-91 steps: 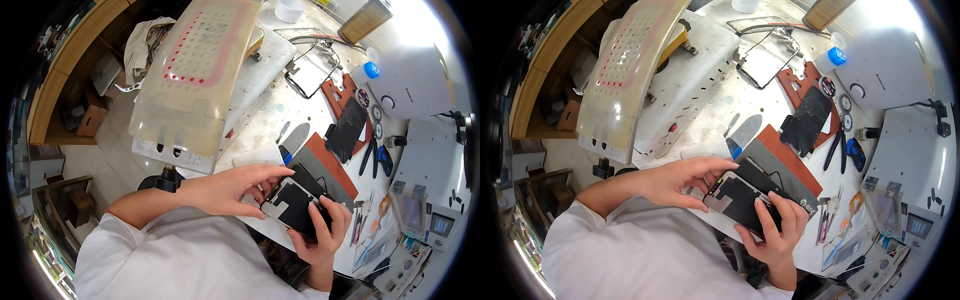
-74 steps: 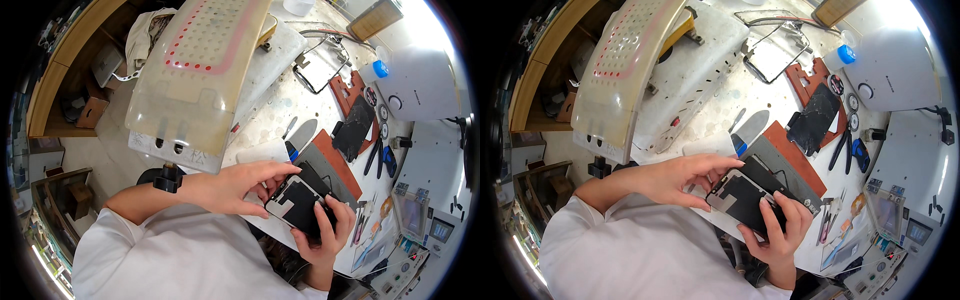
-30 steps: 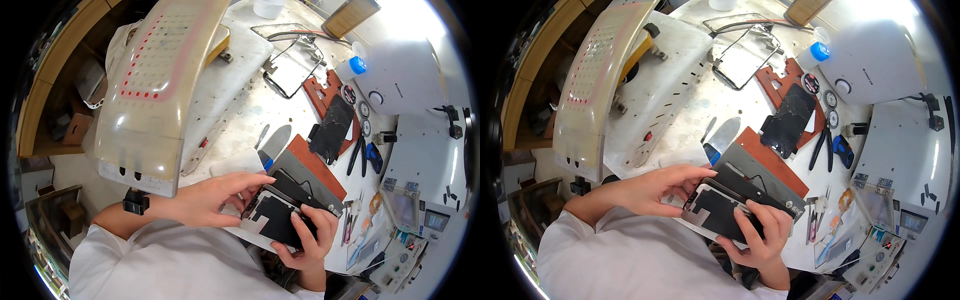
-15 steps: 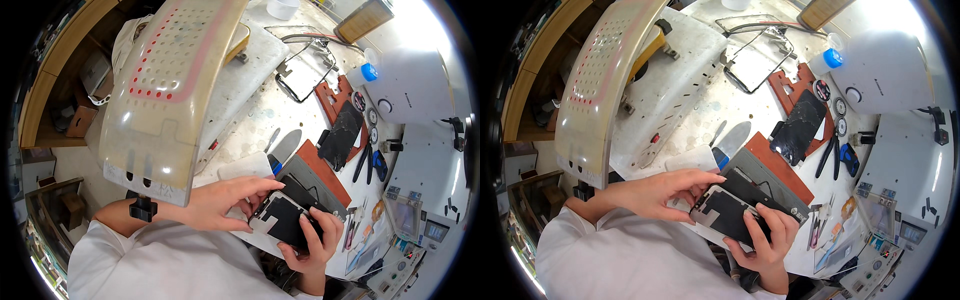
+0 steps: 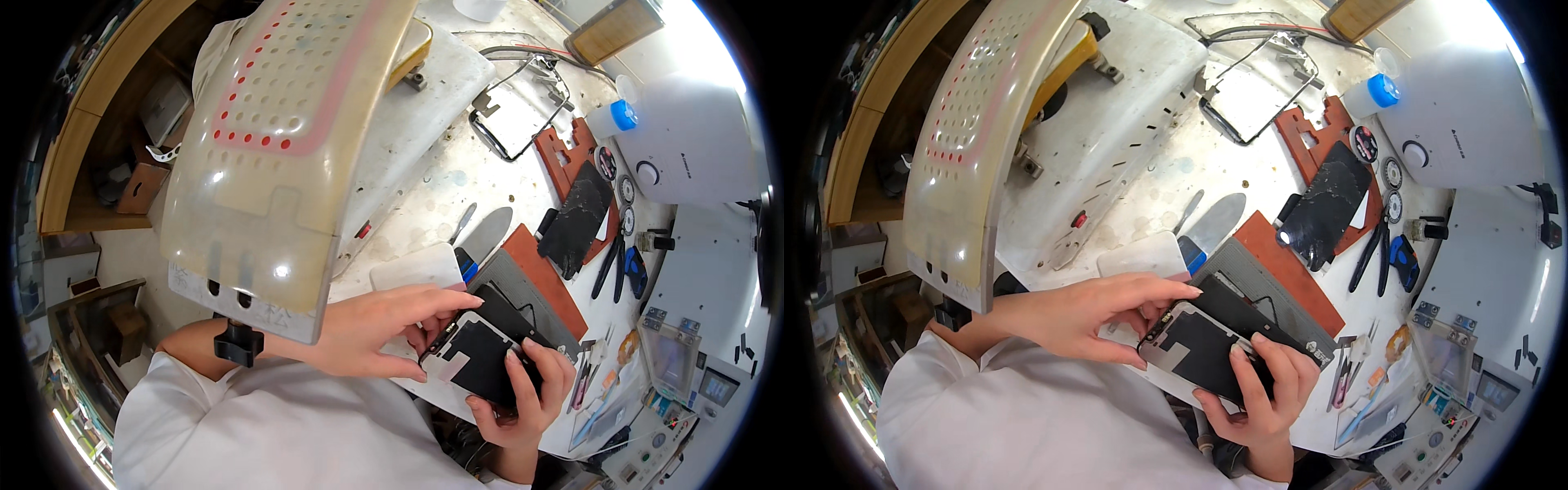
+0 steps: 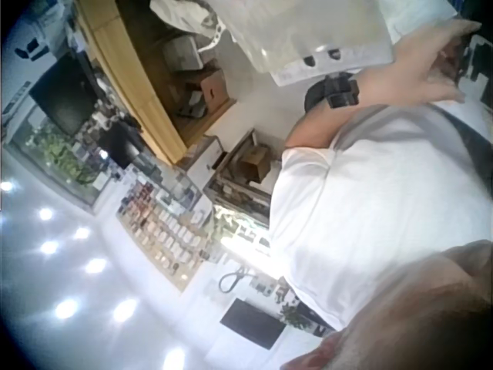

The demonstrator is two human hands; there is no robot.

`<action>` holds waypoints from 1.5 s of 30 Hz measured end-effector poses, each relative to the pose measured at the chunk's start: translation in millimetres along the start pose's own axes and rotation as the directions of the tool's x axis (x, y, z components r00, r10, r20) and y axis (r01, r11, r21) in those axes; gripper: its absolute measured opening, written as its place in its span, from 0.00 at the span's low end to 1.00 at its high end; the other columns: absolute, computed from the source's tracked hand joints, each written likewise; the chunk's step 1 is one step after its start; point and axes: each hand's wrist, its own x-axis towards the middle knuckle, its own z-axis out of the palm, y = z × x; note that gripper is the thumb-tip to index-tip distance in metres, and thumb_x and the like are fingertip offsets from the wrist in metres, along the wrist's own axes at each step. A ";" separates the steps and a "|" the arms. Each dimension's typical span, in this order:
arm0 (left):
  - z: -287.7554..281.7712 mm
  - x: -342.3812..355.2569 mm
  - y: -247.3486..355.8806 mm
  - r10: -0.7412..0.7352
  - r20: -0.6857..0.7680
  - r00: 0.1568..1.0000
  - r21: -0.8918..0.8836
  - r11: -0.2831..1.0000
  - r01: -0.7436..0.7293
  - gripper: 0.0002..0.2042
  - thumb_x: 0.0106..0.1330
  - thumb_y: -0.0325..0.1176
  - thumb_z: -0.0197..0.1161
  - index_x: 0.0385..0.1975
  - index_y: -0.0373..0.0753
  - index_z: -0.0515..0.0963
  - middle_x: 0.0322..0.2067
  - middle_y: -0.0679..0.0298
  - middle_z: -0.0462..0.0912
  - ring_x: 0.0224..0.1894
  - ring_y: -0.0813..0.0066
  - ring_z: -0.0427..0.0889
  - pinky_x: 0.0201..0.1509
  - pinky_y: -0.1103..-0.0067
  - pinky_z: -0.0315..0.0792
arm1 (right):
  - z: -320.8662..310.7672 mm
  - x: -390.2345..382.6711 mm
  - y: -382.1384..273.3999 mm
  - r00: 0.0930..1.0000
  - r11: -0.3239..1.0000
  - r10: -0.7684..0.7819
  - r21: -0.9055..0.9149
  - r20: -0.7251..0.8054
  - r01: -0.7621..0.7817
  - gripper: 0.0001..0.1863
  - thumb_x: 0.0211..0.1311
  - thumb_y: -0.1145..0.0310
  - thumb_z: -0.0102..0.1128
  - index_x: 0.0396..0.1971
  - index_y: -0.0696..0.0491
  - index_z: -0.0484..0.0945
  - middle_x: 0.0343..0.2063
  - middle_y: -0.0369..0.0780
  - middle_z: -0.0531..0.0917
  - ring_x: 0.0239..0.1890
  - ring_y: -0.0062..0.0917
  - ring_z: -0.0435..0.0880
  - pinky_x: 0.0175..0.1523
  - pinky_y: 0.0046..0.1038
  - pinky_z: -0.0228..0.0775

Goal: The person disassembles a smartphone, removes the back cover, and detaches the screen assembly from the frame. They then place the screen into a vacuum laminating machine and later unpack a new screen from bubble wrap.

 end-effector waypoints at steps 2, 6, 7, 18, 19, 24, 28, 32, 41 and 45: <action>-0.3 0.1 -0.9 0.017 0.000 1.000 0.014 1.000 -0.017 0.41 0.61 0.20 0.68 0.74 0.42 0.54 0.51 0.58 0.67 0.51 0.69 0.73 0.56 0.75 0.78 | 0.2 0.0 -0.2 1.000 1.000 -0.001 0.000 0.002 0.001 0.29 0.43 0.51 0.75 0.46 0.52 0.84 0.50 0.45 0.80 0.48 0.38 0.75 0.52 0.38 0.65; -1.2 0.6 1.4 0.004 0.005 1.000 0.008 1.000 -0.004 0.41 0.61 0.20 0.67 0.73 0.41 0.55 0.50 0.58 0.67 0.50 0.69 0.73 0.56 0.75 0.78 | 0.1 0.0 -0.7 1.000 1.000 0.006 -0.002 0.009 -0.006 0.29 0.43 0.51 0.76 0.45 0.52 0.84 0.50 0.45 0.79 0.48 0.38 0.75 0.52 0.37 0.65; -1.1 0.6 1.4 0.006 0.005 1.000 0.006 1.000 -0.006 0.41 0.61 0.20 0.67 0.73 0.41 0.55 0.50 0.58 0.67 0.50 0.69 0.73 0.55 0.75 0.78 | 0.1 -0.1 -0.7 1.000 1.000 0.008 -0.002 0.011 -0.008 0.29 0.43 0.51 0.76 0.45 0.52 0.84 0.50 0.45 0.79 0.49 0.38 0.74 0.52 0.37 0.65; -1.2 0.6 0.2 0.015 0.011 1.000 -0.018 1.000 -0.014 0.41 0.61 0.19 0.67 0.73 0.41 0.54 0.50 0.58 0.67 0.50 0.69 0.73 0.55 0.76 0.77 | -0.6 1.2 -0.3 1.000 1.000 -0.004 -0.017 0.022 0.005 0.30 0.43 0.50 0.76 0.46 0.51 0.84 0.50 0.44 0.79 0.48 0.38 0.74 0.51 0.37 0.65; -0.9 0.6 -0.8 0.012 0.010 1.000 -0.020 1.000 -0.012 0.41 0.61 0.19 0.67 0.73 0.41 0.54 0.51 0.58 0.67 0.50 0.69 0.73 0.55 0.76 0.77 | -0.6 1.2 -0.2 1.000 1.000 -0.006 -0.016 0.020 0.006 0.30 0.43 0.50 0.76 0.46 0.51 0.84 0.50 0.44 0.79 0.48 0.38 0.74 0.51 0.37 0.65; -0.9 0.1 -0.3 0.001 0.007 1.000 -0.010 1.000 -0.001 0.41 0.61 0.19 0.67 0.73 0.41 0.54 0.51 0.57 0.67 0.51 0.69 0.73 0.56 0.76 0.77 | -1.4 0.7 -0.3 1.000 1.000 -0.015 -0.020 0.004 0.015 0.30 0.42 0.51 0.77 0.46 0.51 0.84 0.50 0.44 0.79 0.48 0.37 0.75 0.51 0.37 0.65; -1.5 0.2 -0.4 0.006 0.010 1.000 -0.003 1.000 -0.006 0.41 0.61 0.19 0.67 0.73 0.41 0.54 0.51 0.57 0.67 0.51 0.69 0.73 0.56 0.76 0.77 | -2.1 2.0 -1.5 1.000 1.000 -0.015 -0.019 0.000 0.015 0.30 0.42 0.51 0.77 0.46 0.51 0.84 0.50 0.44 0.79 0.48 0.37 0.75 0.50 0.37 0.65; -1.0 0.3 -0.8 0.015 0.007 1.000 -0.010 1.000 -0.015 0.40 0.61 0.19 0.67 0.73 0.41 0.54 0.51 0.57 0.67 0.51 0.69 0.74 0.57 0.76 0.77 | -1.1 2.3 -1.0 1.000 0.999 -0.018 -0.027 0.004 0.019 0.30 0.43 0.50 0.77 0.46 0.51 0.84 0.50 0.44 0.79 0.48 0.37 0.74 0.50 0.37 0.65; -1.1 0.7 2.4 0.001 0.006 1.000 -0.001 1.000 -0.001 0.40 0.61 0.20 0.67 0.73 0.41 0.54 0.52 0.57 0.68 0.52 0.69 0.75 0.57 0.76 0.77 | 0.1 1.8 -0.7 1.000 1.000 -0.015 -0.023 0.009 0.015 0.30 0.43 0.50 0.77 0.46 0.51 0.84 0.50 0.44 0.79 0.48 0.37 0.74 0.51 0.37 0.64; -1.6 0.6 2.9 -0.003 0.007 1.000 0.009 1.000 0.003 0.40 0.61 0.20 0.67 0.73 0.41 0.54 0.53 0.57 0.68 0.52 0.69 0.75 0.57 0.75 0.77 | 0.5 1.6 -0.3 1.000 1.000 -0.013 -0.021 0.007 0.013 0.30 0.43 0.50 0.77 0.46 0.51 0.84 0.50 0.44 0.79 0.48 0.37 0.74 0.51 0.37 0.64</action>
